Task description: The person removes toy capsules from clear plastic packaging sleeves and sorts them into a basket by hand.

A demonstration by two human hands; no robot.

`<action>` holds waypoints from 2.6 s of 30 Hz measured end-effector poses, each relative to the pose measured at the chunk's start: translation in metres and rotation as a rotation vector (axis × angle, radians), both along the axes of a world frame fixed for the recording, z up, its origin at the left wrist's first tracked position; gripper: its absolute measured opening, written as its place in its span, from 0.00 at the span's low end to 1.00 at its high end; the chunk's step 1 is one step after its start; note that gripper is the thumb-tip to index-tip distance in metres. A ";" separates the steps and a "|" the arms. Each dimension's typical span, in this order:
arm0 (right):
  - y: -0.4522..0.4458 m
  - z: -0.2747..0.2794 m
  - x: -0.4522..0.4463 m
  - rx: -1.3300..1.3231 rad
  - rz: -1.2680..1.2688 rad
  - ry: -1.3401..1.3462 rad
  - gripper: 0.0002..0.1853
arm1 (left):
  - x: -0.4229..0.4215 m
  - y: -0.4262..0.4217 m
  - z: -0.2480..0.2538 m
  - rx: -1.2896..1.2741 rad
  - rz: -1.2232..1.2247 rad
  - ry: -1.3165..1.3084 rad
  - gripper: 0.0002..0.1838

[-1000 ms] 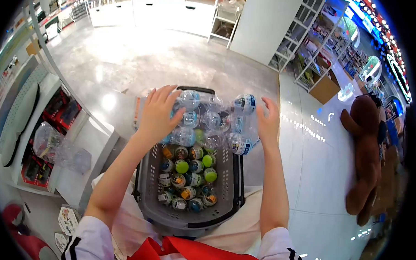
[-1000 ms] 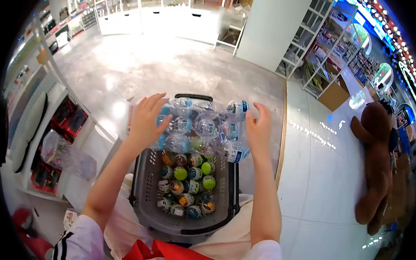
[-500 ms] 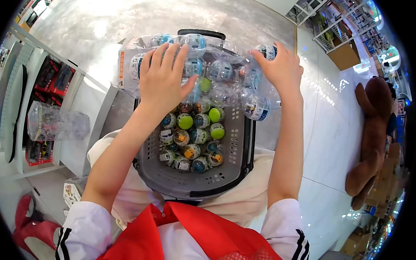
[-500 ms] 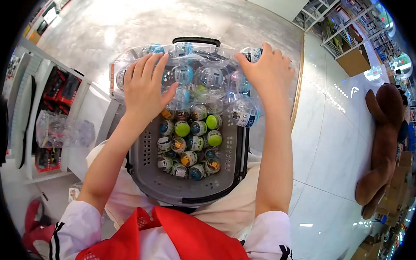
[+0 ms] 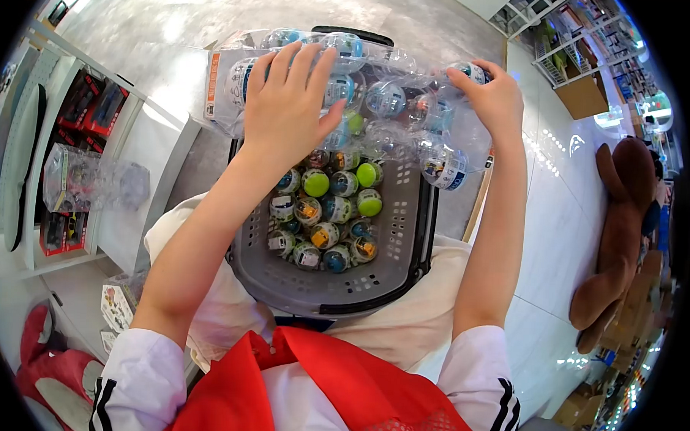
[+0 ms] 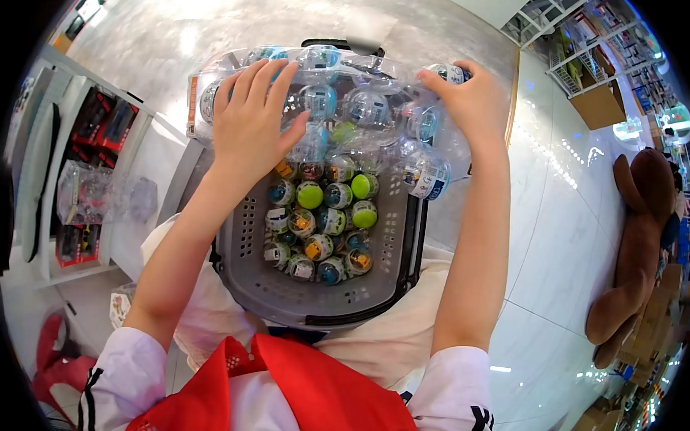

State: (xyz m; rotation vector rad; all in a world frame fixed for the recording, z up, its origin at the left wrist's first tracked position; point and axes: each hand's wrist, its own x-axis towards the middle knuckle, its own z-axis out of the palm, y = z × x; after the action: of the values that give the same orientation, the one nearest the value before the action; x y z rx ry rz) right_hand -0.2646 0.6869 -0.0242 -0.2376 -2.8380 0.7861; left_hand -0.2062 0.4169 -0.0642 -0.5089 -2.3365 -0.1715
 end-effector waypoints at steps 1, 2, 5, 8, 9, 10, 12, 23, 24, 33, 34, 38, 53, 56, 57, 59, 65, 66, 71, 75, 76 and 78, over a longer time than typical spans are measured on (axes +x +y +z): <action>0.000 0.000 -0.001 -0.004 0.003 -0.001 0.39 | 0.000 0.000 0.000 0.006 0.005 -0.007 0.28; 0.001 0.001 -0.002 -0.008 0.005 -0.002 0.39 | 0.000 0.000 0.000 0.008 0.006 -0.005 0.28; 0.012 -0.003 -0.011 -0.124 -0.045 0.044 0.37 | -0.003 0.000 -0.003 0.019 0.001 0.009 0.28; 0.042 0.001 -0.015 -0.540 -0.058 0.035 0.33 | -0.002 -0.002 -0.006 0.028 -0.004 0.022 0.28; 0.046 0.004 -0.014 -0.721 -0.053 0.018 0.32 | -0.001 -0.002 -0.006 0.025 0.002 0.017 0.28; 0.047 0.003 -0.012 -0.767 -0.095 0.085 0.30 | 0.000 -0.002 -0.006 0.020 0.003 0.014 0.28; 0.036 0.003 -0.006 -1.002 -0.124 0.344 0.29 | 0.000 -0.003 -0.005 0.005 0.017 -0.013 0.28; -0.011 -0.007 0.075 -2.161 0.914 -0.251 0.36 | 0.001 0.004 -0.001 0.094 -0.176 0.035 0.28; -0.017 -0.008 0.084 -2.084 0.845 -0.349 0.35 | 0.003 0.006 -0.001 0.121 -0.322 0.029 0.28; -0.033 -0.015 0.110 -1.259 0.609 -0.517 0.28 | 0.041 0.036 -0.026 0.459 -0.804 -0.348 0.45; -0.031 -0.018 0.111 -1.190 0.603 -0.514 0.29 | 0.043 0.039 -0.026 0.428 -0.822 -0.398 0.42; -0.022 -0.026 0.124 -0.672 0.544 -0.457 0.29 | 0.063 0.051 -0.034 0.399 -0.682 -0.686 0.35; 0.006 -0.038 0.135 -0.245 0.646 -0.322 0.29 | 0.115 0.117 -0.211 -0.045 -0.522 -1.003 0.33; 0.004 -0.031 0.136 -0.231 0.639 -0.359 0.29 | 0.109 0.119 -0.230 -0.304 -0.492 -0.835 0.28; 0.004 -0.030 0.135 -0.220 0.640 -0.358 0.30 | 0.109 0.118 -0.233 -0.367 -0.487 -0.796 0.29; 0.003 -0.028 0.134 -0.194 0.648 -0.349 0.31 | 0.110 0.115 -0.236 -0.487 -0.471 -0.709 0.31; 0.003 -0.033 0.135 -0.241 0.674 -0.332 0.28 | 0.107 0.110 -0.249 -0.455 -0.531 -0.450 0.22; 0.002 -0.031 0.136 -0.248 0.676 -0.349 0.27 | 0.105 0.113 -0.249 -0.392 -0.551 -0.487 0.21; 0.003 -0.032 0.131 -0.397 0.710 -0.396 0.22 | 0.092 0.107 -0.200 -0.465 -0.661 -0.431 0.18; -0.008 -0.020 0.122 -0.826 0.421 -0.108 0.20 | 0.079 0.083 -0.093 -0.280 -0.808 -0.486 0.18; -0.010 -0.017 0.123 -0.859 0.268 0.035 0.20 | 0.075 0.075 -0.068 -0.270 -0.805 -0.447 0.16; -0.015 -0.016 0.126 -0.729 0.033 0.218 0.21 | 0.059 0.058 -0.040 -0.209 -0.720 -0.235 0.18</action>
State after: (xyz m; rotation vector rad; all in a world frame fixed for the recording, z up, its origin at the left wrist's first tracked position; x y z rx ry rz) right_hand -0.1382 0.6722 -0.0399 -0.1831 -2.2482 1.7071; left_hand -0.1473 0.4747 -0.1046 -1.4929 -2.3001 -0.3353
